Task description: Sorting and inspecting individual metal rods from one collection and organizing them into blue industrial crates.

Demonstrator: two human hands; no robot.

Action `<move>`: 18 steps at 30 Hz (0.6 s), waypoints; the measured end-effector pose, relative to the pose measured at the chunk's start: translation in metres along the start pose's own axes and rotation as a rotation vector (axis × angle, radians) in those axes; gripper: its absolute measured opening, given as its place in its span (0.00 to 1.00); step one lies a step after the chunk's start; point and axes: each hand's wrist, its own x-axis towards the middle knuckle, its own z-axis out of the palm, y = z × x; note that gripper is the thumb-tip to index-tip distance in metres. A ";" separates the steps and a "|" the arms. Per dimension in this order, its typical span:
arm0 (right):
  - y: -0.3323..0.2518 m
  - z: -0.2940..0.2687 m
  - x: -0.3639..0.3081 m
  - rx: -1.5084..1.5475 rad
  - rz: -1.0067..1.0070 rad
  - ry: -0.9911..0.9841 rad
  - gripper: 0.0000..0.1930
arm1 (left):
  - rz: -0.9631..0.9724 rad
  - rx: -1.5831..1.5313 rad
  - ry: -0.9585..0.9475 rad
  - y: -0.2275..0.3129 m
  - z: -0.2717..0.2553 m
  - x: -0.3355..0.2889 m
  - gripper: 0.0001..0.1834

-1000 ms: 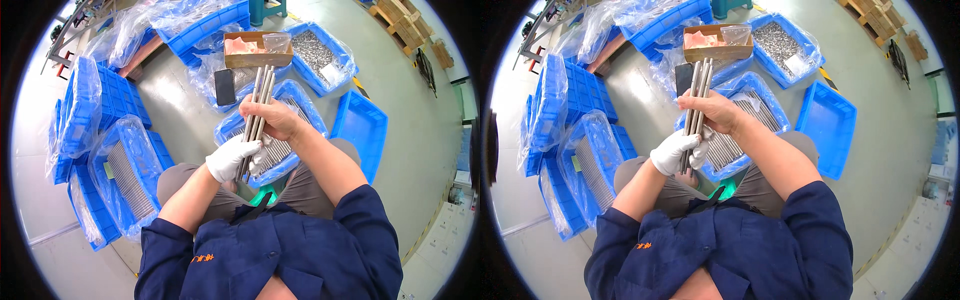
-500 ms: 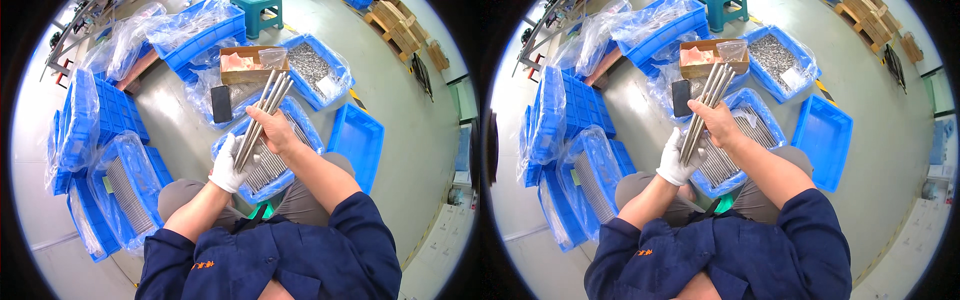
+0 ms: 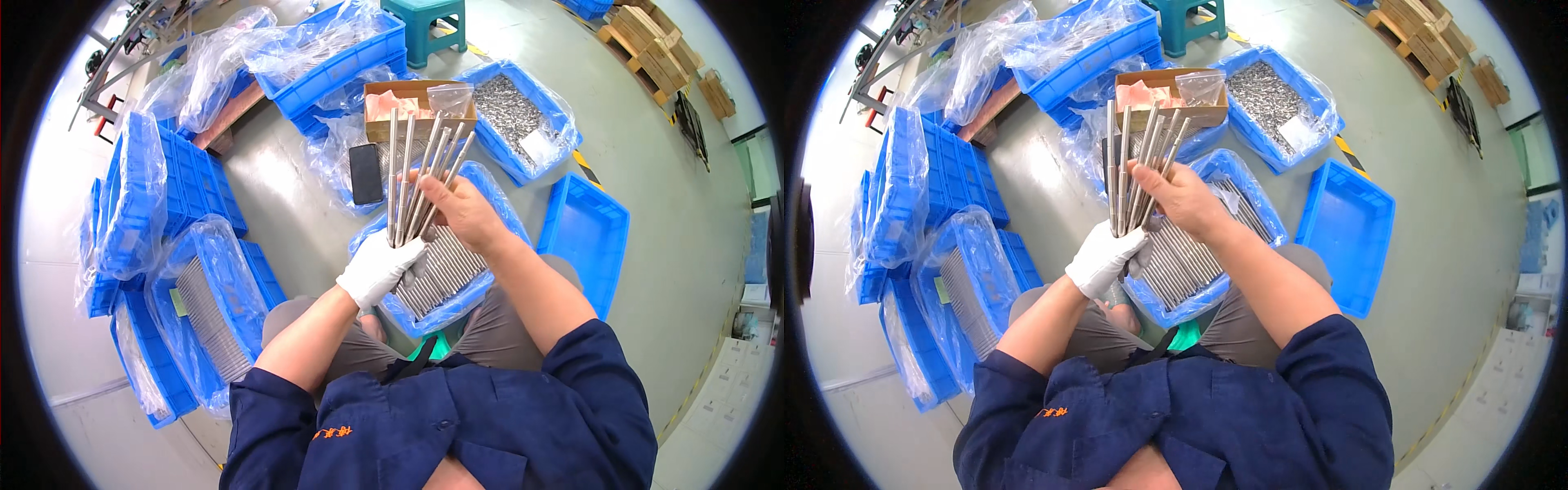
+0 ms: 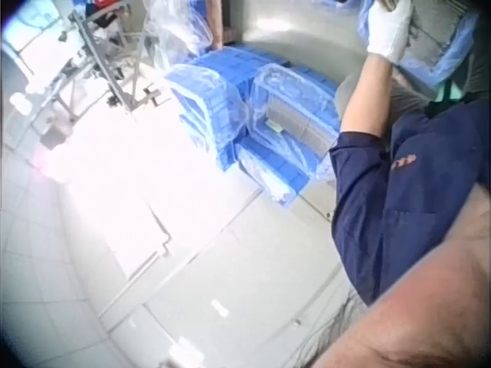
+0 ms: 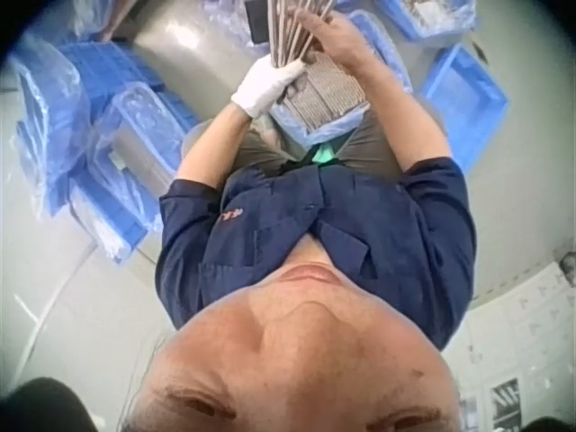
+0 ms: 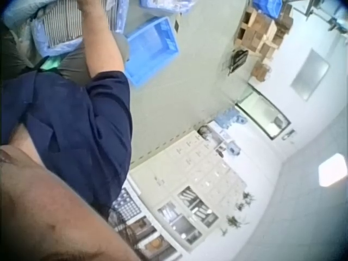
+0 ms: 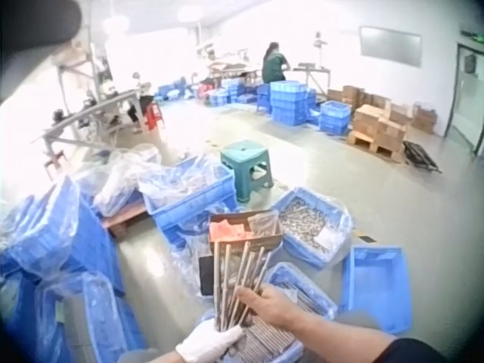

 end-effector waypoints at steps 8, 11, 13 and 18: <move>-0.012 -0.009 0.003 0.095 0.126 0.075 0.12 | 0.086 -0.072 0.064 -0.012 -0.006 0.002 0.13; -0.010 -0.012 0.002 0.131 0.175 0.121 0.11 | 0.041 -0.003 0.070 -0.009 -0.006 0.001 0.13; -0.008 -0.012 0.002 0.107 0.167 0.145 0.11 | 0.062 -0.061 0.082 -0.014 -0.008 0.003 0.13; -0.019 -0.021 -0.007 -0.181 -0.249 0.260 0.10 | 0.389 0.043 0.434 -0.029 -0.014 0.019 0.11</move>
